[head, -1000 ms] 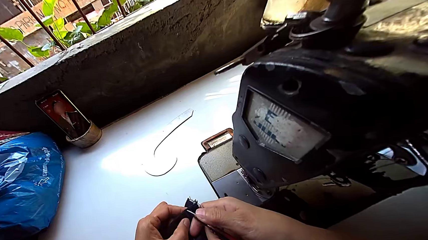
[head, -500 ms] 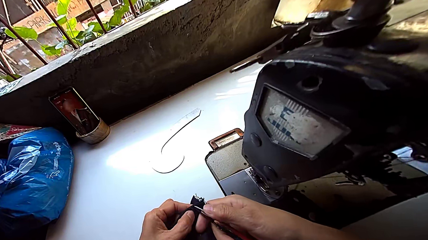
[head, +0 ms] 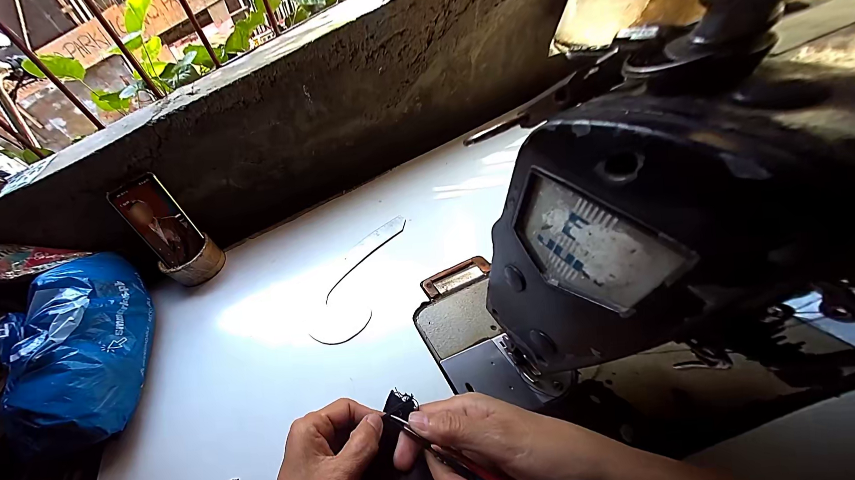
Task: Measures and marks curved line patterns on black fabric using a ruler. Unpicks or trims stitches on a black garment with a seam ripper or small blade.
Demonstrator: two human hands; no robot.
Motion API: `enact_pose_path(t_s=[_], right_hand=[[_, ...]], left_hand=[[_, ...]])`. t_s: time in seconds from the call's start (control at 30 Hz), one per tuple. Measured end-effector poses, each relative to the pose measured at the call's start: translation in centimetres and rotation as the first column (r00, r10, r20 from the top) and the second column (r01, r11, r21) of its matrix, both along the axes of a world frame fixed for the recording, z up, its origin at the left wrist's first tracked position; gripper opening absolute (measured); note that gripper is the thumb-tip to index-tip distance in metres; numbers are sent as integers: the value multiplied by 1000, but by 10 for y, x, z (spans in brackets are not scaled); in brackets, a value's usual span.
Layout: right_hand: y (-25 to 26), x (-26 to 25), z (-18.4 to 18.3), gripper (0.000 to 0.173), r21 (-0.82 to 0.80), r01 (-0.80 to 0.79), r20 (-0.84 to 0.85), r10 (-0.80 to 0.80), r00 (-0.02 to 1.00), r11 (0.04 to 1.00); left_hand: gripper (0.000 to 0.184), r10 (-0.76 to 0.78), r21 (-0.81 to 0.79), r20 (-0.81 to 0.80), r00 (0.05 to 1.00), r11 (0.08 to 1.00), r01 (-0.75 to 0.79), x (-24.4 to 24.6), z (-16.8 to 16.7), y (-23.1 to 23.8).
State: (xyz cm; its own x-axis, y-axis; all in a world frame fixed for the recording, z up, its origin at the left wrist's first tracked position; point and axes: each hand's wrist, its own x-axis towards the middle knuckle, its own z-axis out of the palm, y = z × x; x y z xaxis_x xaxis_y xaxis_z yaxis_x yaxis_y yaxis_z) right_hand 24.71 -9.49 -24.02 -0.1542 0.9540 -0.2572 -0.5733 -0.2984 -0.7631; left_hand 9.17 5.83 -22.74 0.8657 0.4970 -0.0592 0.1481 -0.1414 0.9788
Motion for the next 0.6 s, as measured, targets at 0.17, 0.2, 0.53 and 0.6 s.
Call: enact_pose_path(t_s=[0.17, 0.2, 0.53, 0.6], right_hand=[[0, -1, -1, 37, -12, 12, -51, -12, 999, 1000], [0, -2, -1, 37, -15, 15, -57, -16, 998, 1000], [0, -4, 1, 36, -20, 43, -27, -43, 999, 999], [0, -7, 0, 35, -17, 66, -10, -66, 998, 998]], left_hand=[[19, 1, -14, 23, 1000, 1000, 0, 0, 0, -1], [19, 1, -14, 27, 1000, 1000, 0, 0, 0, -2], [19, -18, 6, 50, 999, 1000, 17, -1, -2, -1], [19, -41, 16, 41, 998, 999, 40, -1, -2, 0]])
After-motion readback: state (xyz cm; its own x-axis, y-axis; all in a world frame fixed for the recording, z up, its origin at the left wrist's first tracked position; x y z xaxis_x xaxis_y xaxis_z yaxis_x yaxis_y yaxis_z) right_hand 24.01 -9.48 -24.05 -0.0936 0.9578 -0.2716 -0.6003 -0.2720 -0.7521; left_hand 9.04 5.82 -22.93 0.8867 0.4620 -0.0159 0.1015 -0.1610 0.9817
